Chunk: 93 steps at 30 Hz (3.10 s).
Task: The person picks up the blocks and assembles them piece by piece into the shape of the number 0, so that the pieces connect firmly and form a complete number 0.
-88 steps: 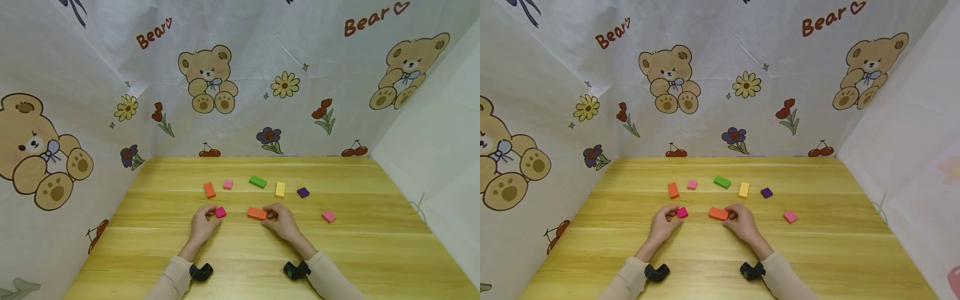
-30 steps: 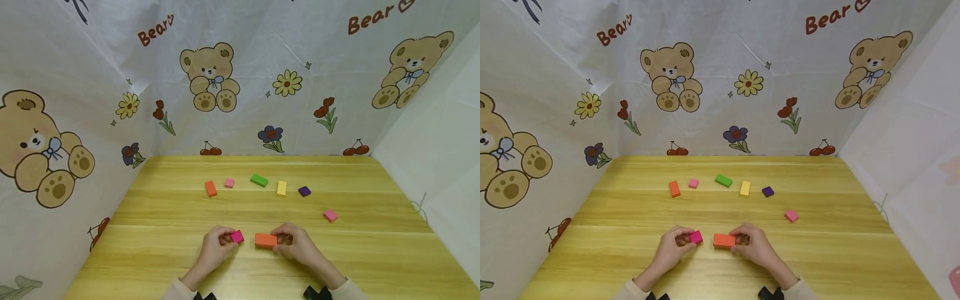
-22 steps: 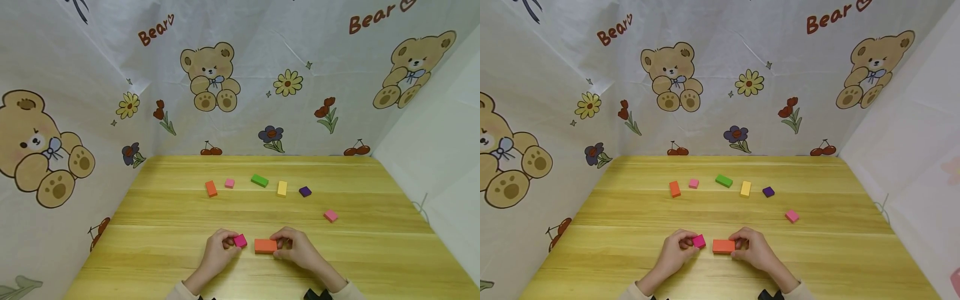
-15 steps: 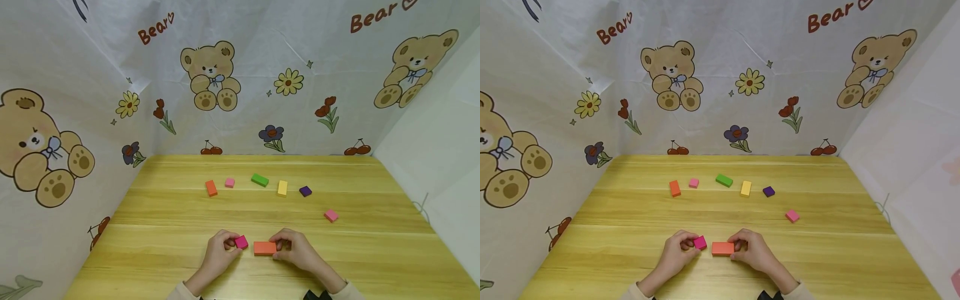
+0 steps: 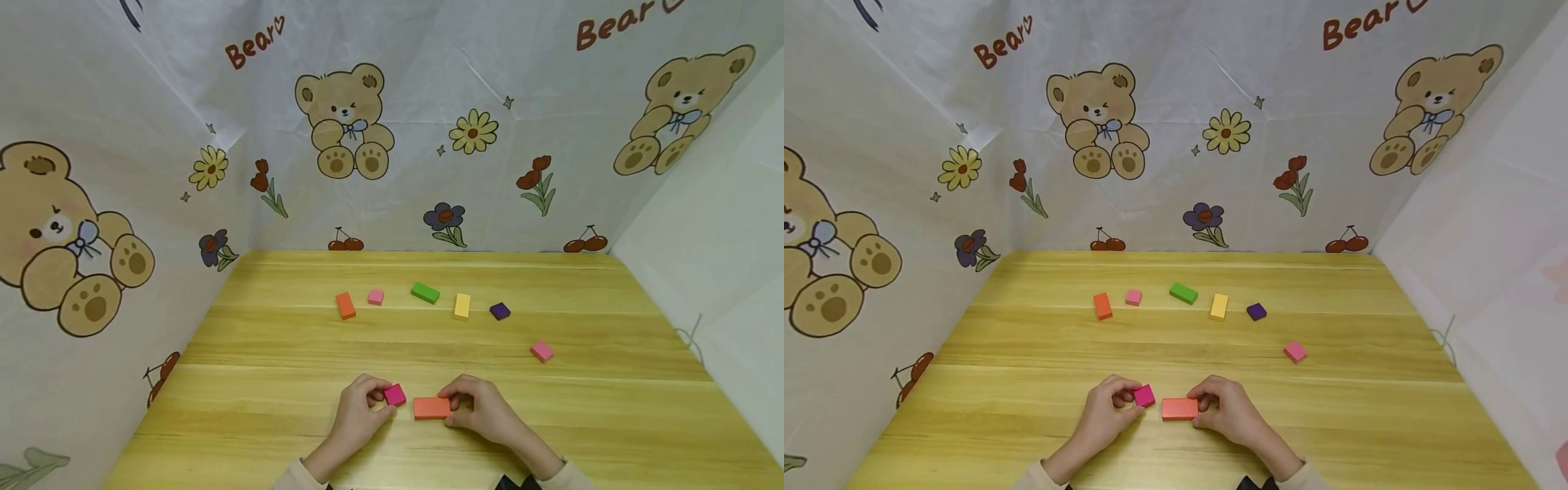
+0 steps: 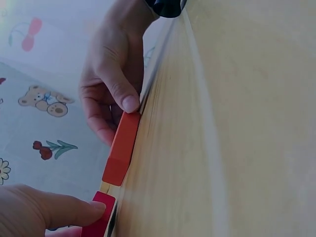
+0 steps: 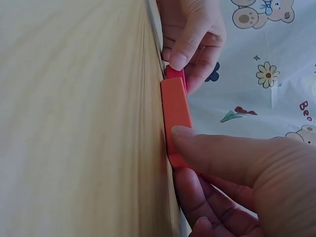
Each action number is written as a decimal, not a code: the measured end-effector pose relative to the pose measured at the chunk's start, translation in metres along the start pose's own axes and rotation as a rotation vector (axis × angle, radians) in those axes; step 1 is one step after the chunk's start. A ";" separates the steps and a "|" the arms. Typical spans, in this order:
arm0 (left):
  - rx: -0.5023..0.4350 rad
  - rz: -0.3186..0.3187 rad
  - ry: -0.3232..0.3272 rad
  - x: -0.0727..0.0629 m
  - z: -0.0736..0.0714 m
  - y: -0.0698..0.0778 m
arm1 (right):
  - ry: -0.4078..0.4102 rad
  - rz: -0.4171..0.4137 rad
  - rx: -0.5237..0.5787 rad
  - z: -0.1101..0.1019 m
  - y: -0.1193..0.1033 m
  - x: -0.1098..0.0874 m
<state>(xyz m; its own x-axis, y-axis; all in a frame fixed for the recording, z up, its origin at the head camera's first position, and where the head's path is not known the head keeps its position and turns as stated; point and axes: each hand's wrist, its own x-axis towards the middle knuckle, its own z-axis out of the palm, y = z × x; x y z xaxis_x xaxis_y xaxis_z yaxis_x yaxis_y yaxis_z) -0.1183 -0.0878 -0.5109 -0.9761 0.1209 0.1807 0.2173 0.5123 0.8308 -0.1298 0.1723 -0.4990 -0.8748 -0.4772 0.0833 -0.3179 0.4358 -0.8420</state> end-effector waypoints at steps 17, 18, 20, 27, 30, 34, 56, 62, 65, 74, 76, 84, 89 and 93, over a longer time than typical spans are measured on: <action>0.045 0.044 -0.003 -0.001 0.005 -0.002 | 0.004 -0.016 -0.017 0.002 -0.001 -0.001; 0.047 0.046 -0.001 -0.001 0.005 -0.002 | 0.004 -0.015 -0.017 0.002 -0.001 -0.001; 0.051 0.047 0.003 -0.001 0.006 -0.002 | 0.003 -0.016 -0.017 0.001 0.000 -0.001; 0.065 0.043 0.009 -0.001 0.006 -0.002 | 0.000 -0.025 -0.020 0.001 0.001 0.000; 0.074 0.043 0.012 -0.001 0.007 -0.002 | -0.006 -0.022 -0.018 0.002 0.001 0.000; 0.087 0.048 0.013 -0.002 0.008 -0.001 | -0.012 -0.020 -0.013 0.001 0.001 0.000; 0.101 0.078 0.016 -0.005 0.007 -0.003 | -0.029 -0.036 0.047 -0.008 0.002 -0.001; 0.097 0.081 0.014 -0.005 0.008 -0.002 | 0.216 -0.024 -0.037 -0.040 0.008 -0.004; 0.099 0.076 0.014 -0.004 0.008 -0.002 | 0.462 -0.001 -0.206 -0.064 0.020 -0.007; 0.096 0.080 0.019 -0.004 0.008 -0.003 | 0.705 0.225 -0.417 -0.110 0.064 -0.024; 0.103 0.079 0.024 -0.004 0.009 -0.003 | 0.682 0.254 -0.412 -0.114 0.068 -0.027; 0.086 0.079 0.019 -0.004 0.008 -0.002 | 0.606 0.298 -0.378 -0.113 0.067 -0.032; 0.084 0.082 0.015 -0.005 0.007 -0.002 | 0.574 0.302 -0.374 -0.113 0.070 -0.031; 0.094 0.087 0.018 -0.004 0.008 -0.002 | 0.558 0.313 -0.392 -0.113 0.074 -0.031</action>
<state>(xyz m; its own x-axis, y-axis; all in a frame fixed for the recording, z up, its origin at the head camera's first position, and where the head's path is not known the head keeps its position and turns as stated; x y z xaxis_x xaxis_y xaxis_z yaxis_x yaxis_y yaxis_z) -0.1148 -0.0829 -0.5176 -0.9532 0.1534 0.2604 0.3003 0.5778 0.7589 -0.1676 0.3051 -0.5040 -0.9680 0.1265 0.2169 -0.0391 0.7773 -0.6279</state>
